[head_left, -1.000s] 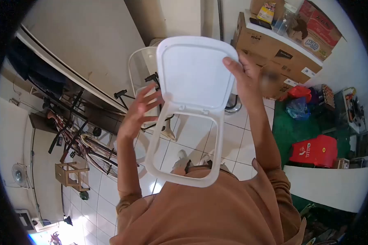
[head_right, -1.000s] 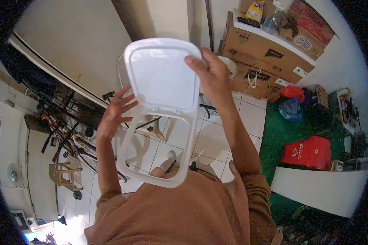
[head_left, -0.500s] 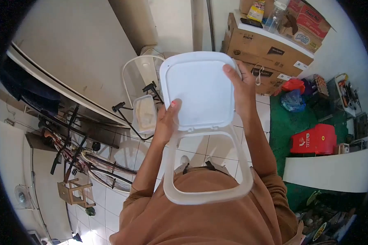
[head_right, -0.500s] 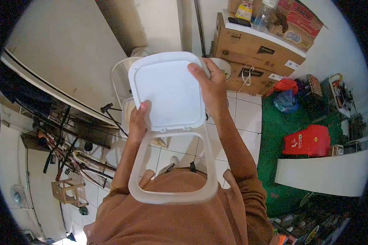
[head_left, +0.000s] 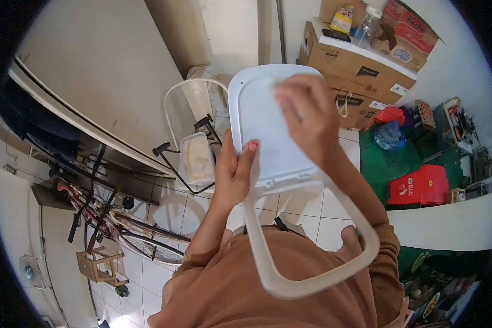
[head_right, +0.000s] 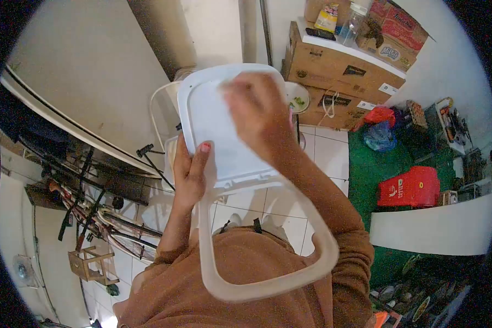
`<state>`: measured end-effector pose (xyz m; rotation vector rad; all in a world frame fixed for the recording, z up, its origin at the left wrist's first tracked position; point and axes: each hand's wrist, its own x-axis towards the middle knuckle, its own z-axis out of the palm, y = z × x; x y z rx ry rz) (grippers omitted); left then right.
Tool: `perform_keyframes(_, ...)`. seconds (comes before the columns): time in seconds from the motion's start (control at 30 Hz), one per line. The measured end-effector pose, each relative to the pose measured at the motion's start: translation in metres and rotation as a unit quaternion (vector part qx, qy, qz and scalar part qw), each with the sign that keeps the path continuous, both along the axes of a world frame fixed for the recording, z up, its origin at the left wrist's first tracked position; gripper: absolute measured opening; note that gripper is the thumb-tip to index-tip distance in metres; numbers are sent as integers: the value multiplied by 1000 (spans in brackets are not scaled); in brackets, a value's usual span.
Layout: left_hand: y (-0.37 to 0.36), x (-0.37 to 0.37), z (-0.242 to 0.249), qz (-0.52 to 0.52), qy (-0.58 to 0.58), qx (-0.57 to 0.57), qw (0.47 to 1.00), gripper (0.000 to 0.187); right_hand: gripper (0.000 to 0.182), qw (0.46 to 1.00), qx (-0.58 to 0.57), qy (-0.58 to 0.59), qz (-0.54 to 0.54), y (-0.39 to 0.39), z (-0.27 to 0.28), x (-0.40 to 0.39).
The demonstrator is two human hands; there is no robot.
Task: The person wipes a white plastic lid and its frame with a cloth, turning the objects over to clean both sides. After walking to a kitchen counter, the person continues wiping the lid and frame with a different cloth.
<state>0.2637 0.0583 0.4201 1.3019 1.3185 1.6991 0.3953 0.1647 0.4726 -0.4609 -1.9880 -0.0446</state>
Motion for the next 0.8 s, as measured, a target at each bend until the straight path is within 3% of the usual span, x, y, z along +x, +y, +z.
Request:
perform_keyframes(0.07,0,-3,2,-8,10,-4,1000,34,23,989,5,-29,145,-12,-8,-13)
perform_keyframes(0.1,1,-4,-2,0,21,4,1000,33,21,987,10,-41,155,-20,-9,-18)
perform_keyframes(0.23,-4,-6,-12,23,114,-23,993,31,23,998,-1,28,63,4,6,-18)
perform_keyframes(0.27,2,-4,-15,35,88,52,994,32,24,996,-2,57,61,-1,7,-22)
perform_keyframes(0.3,1,-5,-13,34,87,52,994,32,26,994,-5,88,57,-8,7,-24)
perform_keyframes(0.4,-12,-6,-1,0,192,-27,981,30,27,994,51,60,75,-17,15,-33)
perform_keyframes(0.5,-15,0,2,-4,177,-41,983,29,25,996,57,33,67,-16,28,-25)
perform_keyframes(0.57,-19,1,-3,1,159,-20,987,27,23,996,33,23,-80,-7,34,-11)
perform_keyframes(0.7,-20,1,-1,36,162,-27,986,22,27,998,42,48,-25,-22,20,-14)
perform_keyframes(0.73,-19,2,3,39,161,-8,986,21,28,997,51,41,40,-26,18,-18)
perform_keyframes(0.8,-18,1,5,41,161,12,986,20,28,998,56,35,18,-18,20,-13)
